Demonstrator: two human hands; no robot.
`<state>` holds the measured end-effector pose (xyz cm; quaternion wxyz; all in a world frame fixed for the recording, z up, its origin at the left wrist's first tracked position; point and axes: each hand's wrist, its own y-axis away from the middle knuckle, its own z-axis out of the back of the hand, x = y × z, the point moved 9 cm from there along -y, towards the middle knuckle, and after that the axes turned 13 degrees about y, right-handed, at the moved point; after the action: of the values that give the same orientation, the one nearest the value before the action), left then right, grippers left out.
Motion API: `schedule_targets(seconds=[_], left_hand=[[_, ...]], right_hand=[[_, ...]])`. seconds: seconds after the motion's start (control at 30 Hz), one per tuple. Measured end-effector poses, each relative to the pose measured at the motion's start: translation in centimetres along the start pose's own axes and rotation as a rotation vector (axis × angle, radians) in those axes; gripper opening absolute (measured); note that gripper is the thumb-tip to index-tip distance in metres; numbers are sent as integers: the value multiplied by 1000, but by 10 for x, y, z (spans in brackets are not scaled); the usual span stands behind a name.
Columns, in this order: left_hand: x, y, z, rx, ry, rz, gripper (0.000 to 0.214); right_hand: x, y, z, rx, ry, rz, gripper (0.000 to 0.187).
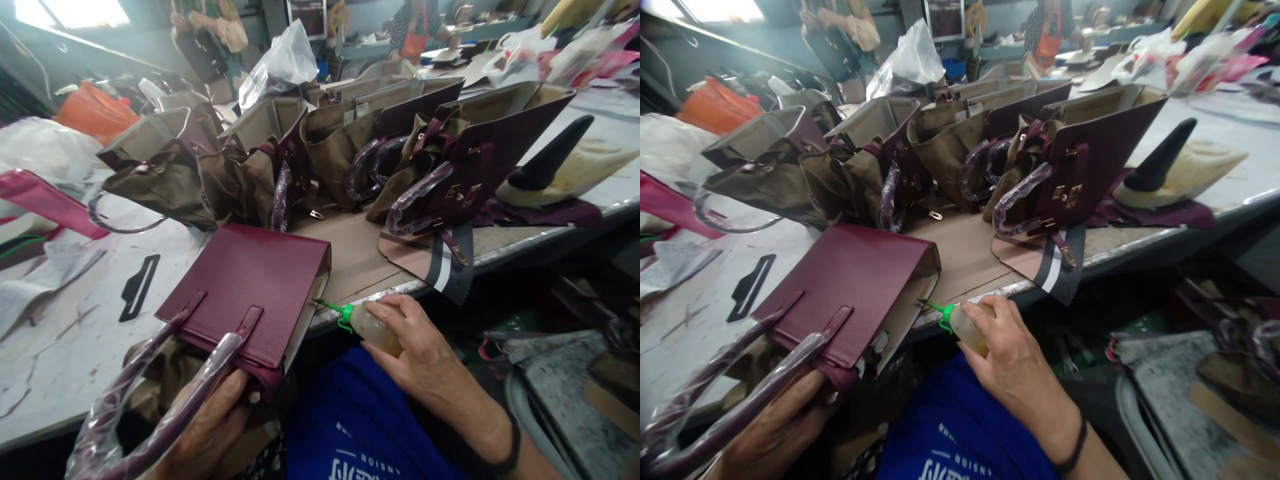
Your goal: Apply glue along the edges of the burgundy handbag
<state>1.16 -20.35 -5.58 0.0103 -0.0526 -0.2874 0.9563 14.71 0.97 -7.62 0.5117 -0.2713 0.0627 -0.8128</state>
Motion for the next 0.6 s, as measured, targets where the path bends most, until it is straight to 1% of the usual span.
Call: schedule_targets(seconds=[0.07, 0.13, 0.2, 0.27, 0.33, 0.43, 0.47, 0.53, 0.6], left_hand=[[4, 7, -1, -41, 8, 62, 33], [7, 18, -5, -50, 40, 88, 34], [9, 30, -9, -34, 60, 73, 37], [11, 38, -13, 5, 56, 46, 45], [15, 42, -13, 20, 54, 34, 51], [15, 45, -13, 72, 60, 10, 50], [14, 47, -15, 100, 48, 7, 49], [11, 51, -17, 152, -7, 5, 51], [10, 54, -18, 172, -48, 35, 53]], right_hand=[[5, -1, -1, 31, 12, 16, 48], [9, 0, -2, 95, -35, 14, 47], [12, 1, -4, 178, -111, -1, 45], [10, 0, -6, 235, -155, -25, 43], [3, -5, -5, 221, -130, -48, 41], [-8, -13, -1, 144, -56, -64, 37], [-9, -14, -1, 139, -55, -62, 37], [-7, -13, -3, 184, -92, -55, 36], [-3, -10, -6, 252, -136, -45, 35]])
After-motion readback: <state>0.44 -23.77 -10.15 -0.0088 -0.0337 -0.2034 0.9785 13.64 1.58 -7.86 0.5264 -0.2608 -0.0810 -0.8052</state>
